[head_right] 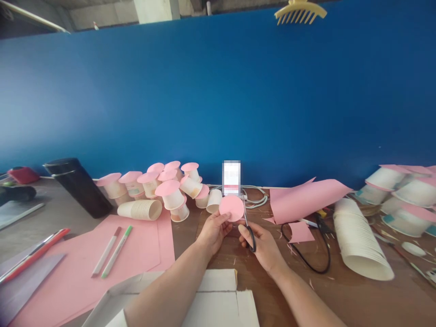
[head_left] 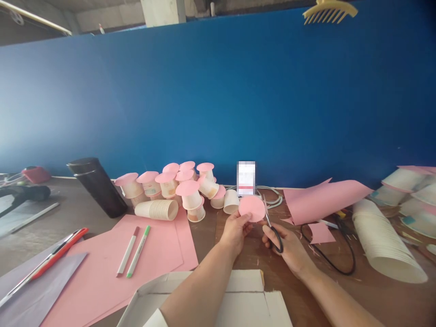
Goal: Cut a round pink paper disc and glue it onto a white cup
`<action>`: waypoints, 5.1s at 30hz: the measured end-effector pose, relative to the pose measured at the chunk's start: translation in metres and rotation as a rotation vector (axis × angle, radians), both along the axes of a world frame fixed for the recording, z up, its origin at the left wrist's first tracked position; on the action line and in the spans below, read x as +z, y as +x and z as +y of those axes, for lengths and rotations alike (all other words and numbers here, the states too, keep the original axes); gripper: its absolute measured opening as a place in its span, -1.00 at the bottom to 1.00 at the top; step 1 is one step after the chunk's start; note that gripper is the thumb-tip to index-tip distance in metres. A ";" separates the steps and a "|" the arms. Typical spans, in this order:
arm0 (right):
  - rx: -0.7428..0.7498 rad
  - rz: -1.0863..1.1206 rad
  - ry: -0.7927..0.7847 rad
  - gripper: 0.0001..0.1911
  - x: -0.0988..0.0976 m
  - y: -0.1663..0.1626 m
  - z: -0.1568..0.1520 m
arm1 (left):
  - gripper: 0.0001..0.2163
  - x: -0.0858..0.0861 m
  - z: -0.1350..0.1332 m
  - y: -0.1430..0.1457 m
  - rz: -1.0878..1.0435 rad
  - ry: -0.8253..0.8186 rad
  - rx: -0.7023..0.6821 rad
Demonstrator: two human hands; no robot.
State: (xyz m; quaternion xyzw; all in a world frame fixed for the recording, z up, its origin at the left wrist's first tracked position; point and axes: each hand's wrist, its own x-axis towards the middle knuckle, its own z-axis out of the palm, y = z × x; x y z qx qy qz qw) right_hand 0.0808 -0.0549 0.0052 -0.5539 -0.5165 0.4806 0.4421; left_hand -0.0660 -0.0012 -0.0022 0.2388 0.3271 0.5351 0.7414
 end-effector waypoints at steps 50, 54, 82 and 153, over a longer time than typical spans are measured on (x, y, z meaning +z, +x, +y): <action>-0.011 -0.091 0.037 -0.50 0.003 -0.002 -0.001 | -0.69 0.003 -0.002 0.001 0.051 0.014 0.012; -0.009 -0.094 0.034 -0.50 0.004 -0.002 -0.001 | -0.70 0.003 -0.002 0.001 0.050 0.019 0.008; -0.029 -0.103 0.047 -0.56 0.003 -0.004 -0.001 | -0.67 0.003 -0.002 0.001 0.048 0.014 0.020; -0.038 -0.125 0.010 -0.51 0.002 -0.005 0.000 | -0.73 0.004 -0.001 0.001 0.073 -0.007 0.052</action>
